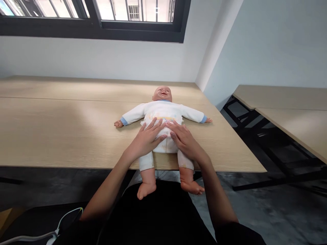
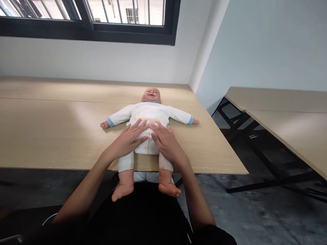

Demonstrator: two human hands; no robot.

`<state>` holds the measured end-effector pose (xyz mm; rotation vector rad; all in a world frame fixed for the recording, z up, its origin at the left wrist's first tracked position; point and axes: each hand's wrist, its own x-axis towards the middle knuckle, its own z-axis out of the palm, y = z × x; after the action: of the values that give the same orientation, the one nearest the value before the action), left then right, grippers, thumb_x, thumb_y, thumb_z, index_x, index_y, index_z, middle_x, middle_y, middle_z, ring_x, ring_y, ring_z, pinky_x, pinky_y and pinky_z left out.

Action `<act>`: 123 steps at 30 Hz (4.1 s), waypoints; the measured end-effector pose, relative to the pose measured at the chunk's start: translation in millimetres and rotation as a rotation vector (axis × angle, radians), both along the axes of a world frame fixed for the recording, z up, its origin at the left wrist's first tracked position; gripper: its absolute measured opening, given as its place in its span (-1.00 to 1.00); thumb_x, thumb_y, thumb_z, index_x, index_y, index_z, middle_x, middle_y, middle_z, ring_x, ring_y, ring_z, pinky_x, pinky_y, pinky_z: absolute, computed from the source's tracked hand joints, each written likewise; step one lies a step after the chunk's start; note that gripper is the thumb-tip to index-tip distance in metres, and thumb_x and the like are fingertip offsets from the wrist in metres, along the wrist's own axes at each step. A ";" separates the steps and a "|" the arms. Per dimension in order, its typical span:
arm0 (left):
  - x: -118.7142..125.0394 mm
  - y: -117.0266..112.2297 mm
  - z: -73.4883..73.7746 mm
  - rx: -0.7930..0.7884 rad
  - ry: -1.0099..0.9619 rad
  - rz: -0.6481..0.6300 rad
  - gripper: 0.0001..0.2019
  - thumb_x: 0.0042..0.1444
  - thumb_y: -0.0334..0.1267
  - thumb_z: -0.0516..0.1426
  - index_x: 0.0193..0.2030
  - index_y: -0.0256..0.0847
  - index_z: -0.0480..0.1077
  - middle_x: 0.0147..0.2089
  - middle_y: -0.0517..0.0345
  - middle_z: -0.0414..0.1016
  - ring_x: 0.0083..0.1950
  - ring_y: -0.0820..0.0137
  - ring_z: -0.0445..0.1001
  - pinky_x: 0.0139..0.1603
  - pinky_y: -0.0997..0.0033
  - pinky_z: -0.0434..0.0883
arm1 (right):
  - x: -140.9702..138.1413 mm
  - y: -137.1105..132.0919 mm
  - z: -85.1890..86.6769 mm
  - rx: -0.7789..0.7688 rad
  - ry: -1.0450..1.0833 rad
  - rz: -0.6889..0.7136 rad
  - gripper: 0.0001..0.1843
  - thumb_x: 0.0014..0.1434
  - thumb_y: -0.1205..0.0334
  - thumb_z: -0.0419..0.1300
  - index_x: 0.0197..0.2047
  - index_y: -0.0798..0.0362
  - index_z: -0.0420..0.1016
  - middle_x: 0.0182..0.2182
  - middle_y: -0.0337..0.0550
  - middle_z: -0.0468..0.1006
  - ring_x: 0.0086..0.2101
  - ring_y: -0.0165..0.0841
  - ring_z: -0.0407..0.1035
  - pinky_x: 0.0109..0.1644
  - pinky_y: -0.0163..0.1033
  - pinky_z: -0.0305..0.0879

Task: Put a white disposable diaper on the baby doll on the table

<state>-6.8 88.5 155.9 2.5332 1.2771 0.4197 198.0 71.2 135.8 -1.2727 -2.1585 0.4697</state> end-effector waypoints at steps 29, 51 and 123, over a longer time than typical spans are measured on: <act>-17.0 -26.9 -40.8 -0.019 -0.839 0.220 -0.85 0.20 -0.19 0.24 -0.36 -0.16 0.48 0.21 -0.01 0.41 0.31 0.17 0.35 0.39 -0.02 0.25 | 5.6 -39.5 -16.8 0.230 0.139 -0.395 -0.89 0.28 0.23 0.21 -0.30 0.01 0.52 -0.02 -0.05 0.53 0.02 -0.03 0.29 0.18 0.17 0.26; -23.9 -25.2 -35.8 -0.062 -0.746 0.234 -0.87 0.15 -0.18 0.28 -0.30 -0.16 0.49 0.18 -0.02 0.32 0.32 0.17 0.30 0.40 0.05 0.26 | 9.4 -44.9 -17.1 0.141 0.302 -0.381 -0.78 0.26 0.02 0.28 -0.26 -0.01 0.59 -0.12 -0.04 0.53 -0.03 -0.09 0.37 0.18 0.11 0.27; -21.9 -20.1 -49.2 -0.093 -0.960 0.213 -0.84 0.23 -0.13 0.22 -0.30 -0.16 0.48 0.14 0.03 0.39 0.32 0.18 0.32 0.30 0.16 0.35 | 8.3 -36.1 -29.7 -0.064 0.792 -0.493 -0.66 0.17 -0.11 0.30 -0.31 0.02 0.48 -0.31 -0.16 0.54 -0.26 -0.28 0.42 -0.18 -0.21 0.39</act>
<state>-28.7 68.3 106.7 1.6918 1.0932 1.3613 206.4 35.1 106.1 -1.3009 -1.1434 0.6848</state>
